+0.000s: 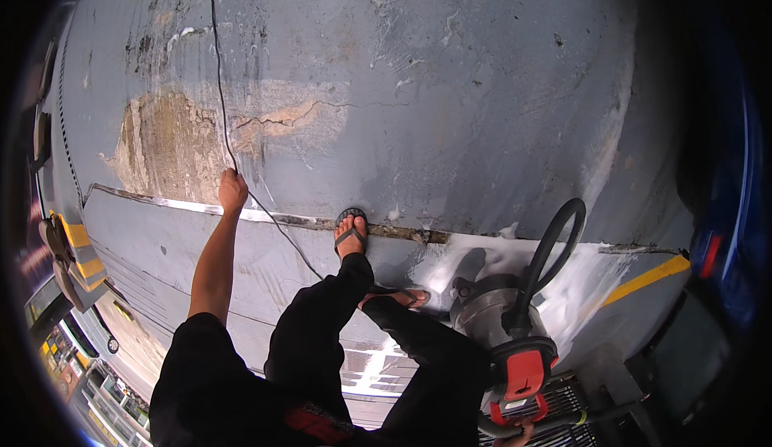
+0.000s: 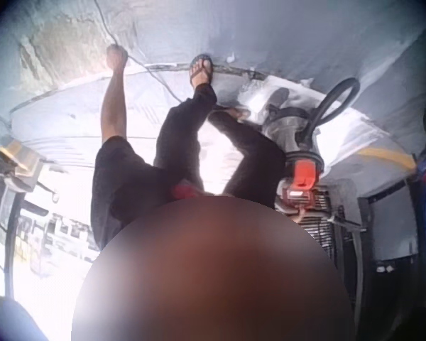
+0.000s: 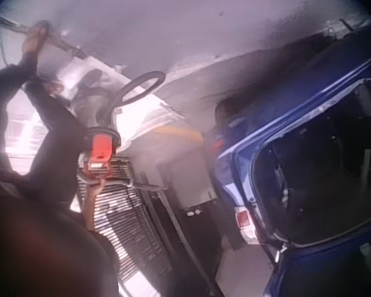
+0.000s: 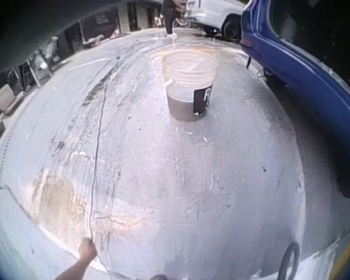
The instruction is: The person uses a vacuum cleaner with a hose attachment to clean the interior of a blue car. They vacuum the door jambs, under the hood area, and the interior door panels, moving the hose around various surfaces to remove debris.
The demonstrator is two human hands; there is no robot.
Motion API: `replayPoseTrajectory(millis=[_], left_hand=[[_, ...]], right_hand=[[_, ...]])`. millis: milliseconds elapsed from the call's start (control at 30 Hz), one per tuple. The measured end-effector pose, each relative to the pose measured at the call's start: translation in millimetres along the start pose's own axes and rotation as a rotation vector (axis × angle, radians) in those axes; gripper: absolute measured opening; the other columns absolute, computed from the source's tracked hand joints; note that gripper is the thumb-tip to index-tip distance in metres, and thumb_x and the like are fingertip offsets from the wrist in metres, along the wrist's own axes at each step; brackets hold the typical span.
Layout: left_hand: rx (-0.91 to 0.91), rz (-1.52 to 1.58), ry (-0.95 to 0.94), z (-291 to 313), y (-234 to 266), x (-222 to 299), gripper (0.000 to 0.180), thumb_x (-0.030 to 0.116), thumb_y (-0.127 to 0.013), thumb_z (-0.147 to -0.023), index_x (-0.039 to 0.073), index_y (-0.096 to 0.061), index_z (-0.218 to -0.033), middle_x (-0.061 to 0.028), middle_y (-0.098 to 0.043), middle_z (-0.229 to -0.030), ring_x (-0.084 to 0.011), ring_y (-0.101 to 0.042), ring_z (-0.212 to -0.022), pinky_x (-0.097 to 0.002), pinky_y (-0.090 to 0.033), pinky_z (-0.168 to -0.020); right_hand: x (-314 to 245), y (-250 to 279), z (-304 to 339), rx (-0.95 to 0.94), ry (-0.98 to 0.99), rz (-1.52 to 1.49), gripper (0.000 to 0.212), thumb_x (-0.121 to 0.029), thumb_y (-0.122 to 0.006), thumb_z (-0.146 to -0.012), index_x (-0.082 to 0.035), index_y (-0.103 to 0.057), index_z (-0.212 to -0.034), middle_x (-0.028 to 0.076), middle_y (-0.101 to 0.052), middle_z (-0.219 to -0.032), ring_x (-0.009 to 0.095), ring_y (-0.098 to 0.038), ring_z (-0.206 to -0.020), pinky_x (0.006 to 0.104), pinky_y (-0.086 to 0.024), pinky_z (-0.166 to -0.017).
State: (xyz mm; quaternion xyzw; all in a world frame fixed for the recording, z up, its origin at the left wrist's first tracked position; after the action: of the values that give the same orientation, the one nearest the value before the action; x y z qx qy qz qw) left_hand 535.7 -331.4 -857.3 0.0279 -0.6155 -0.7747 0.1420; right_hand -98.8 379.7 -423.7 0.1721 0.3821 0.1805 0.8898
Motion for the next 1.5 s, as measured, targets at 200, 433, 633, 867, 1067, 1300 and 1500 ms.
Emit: replayPoseTrajectory(millis=[200, 433, 633, 867, 1067, 1300, 1500], left_hand=[[0.257, 0.2, -0.028, 162, 316, -65, 0.014, 0.013, -0.059, -0.112, 0.0, -0.06, -0.109, -0.0262, -0.066, -0.095, -0.0483, -0.066, -0.085, -0.0558, -0.051, -0.074], [0.296, -0.034, 0.135, 578, 646, -159, 0.01, 0.01, -0.052, -0.112, -0.001, -0.051, -0.112, -0.0282, -0.056, -0.098, -0.0535, -0.065, -0.087, -0.0628, -0.048, -0.074], [-0.41, -0.191, 0.772, 864, 738, -175, 0.01, 0.01, -0.058, -0.107, 0.002, -0.057, -0.112, -0.0291, -0.068, -0.1, -0.0546, -0.071, -0.096, -0.0639, -0.054, -0.079], [-0.671, -0.31, 0.895, 959, 791, -192, 0.01, 0.009, -0.061, -0.104, 0.003, -0.06, -0.111, -0.0302, -0.073, -0.103, -0.0549, -0.073, -0.099, -0.0647, -0.056, -0.08], [-0.611, -0.352, 0.63, 863, 778, -218, 0.01, 0.009, -0.063, -0.102, 0.004, -0.063, -0.111, -0.0312, -0.077, -0.105, -0.0552, -0.074, -0.101, -0.0654, -0.057, -0.082], [-0.07, 0.103, 0.082, 556, 733, -74, 0.022, 0.021, -0.059, -0.112, -0.001, -0.062, -0.11, -0.0264, -0.074, -0.088, -0.0506, -0.071, -0.08, -0.0565, -0.053, -0.072], [0.159, 0.286, -0.11, 403, 797, 120, 0.035, 0.031, -0.065, -0.114, -0.004, -0.067, -0.107, -0.0147, -0.067, -0.083, -0.019, -0.056, -0.073, -0.0376, -0.051, -0.071]], right_hand=[[4, -9, 13, -0.145, -0.06, -0.048, 0.059, -0.035, -0.075, -0.093, -0.016, -0.051, -0.143, 0.009, -0.058, -0.134, 0.029, -0.06, -0.123, 0.0535, -0.045, -0.111], [-4, 3, 74, -0.223, -0.175, -0.141, 0.024, -0.031, -0.076, -0.088, -0.011, -0.064, -0.094, 0.003, -0.06, -0.088, 0.023, -0.067, -0.085, 0.0458, -0.057, -0.078], [-36, -5, 99, -0.165, -0.246, -0.084, 0.023, -0.031, -0.077, -0.081, -0.013, -0.065, -0.087, 0.005, -0.061, -0.078, 0.029, -0.065, -0.068, 0.0477, -0.057, -0.065], [-37, -24, 93, -0.228, -0.128, -0.038, 0.021, -0.025, -0.073, -0.08, -0.016, -0.055, -0.075, 0.004, -0.058, -0.077, 0.027, -0.062, -0.068, 0.0434, -0.055, -0.063], [-50, -17, 109, -0.223, -0.261, -0.172, 0.022, -0.022, -0.077, -0.089, -0.01, -0.07, -0.106, 0.003, -0.069, -0.095, 0.024, -0.072, -0.084, 0.0425, -0.061, -0.076], [-64, 16, 144, -0.116, -0.163, -0.18, 0.021, -0.021, -0.08, -0.089, -0.011, -0.063, -0.083, 0.003, -0.063, -0.081, 0.022, -0.065, -0.073, 0.041, -0.058, -0.073], [-61, 46, 149, 0.015, -0.248, -0.154, 0.018, -0.023, -0.08, -0.089, -0.012, -0.067, -0.095, 0.002, -0.065, -0.084, 0.02, -0.066, -0.073, 0.0406, -0.058, -0.069]])
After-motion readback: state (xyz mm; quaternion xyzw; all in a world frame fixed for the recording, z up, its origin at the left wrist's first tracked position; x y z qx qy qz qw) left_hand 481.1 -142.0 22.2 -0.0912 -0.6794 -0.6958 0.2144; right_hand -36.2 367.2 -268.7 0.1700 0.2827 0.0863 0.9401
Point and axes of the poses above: each hand's wrist, its own z-axis away from the middle knuckle, its own y-axis out of the back of the hand, x = y × z, the point moved 2 cm from there along -z, towards the middle knuckle
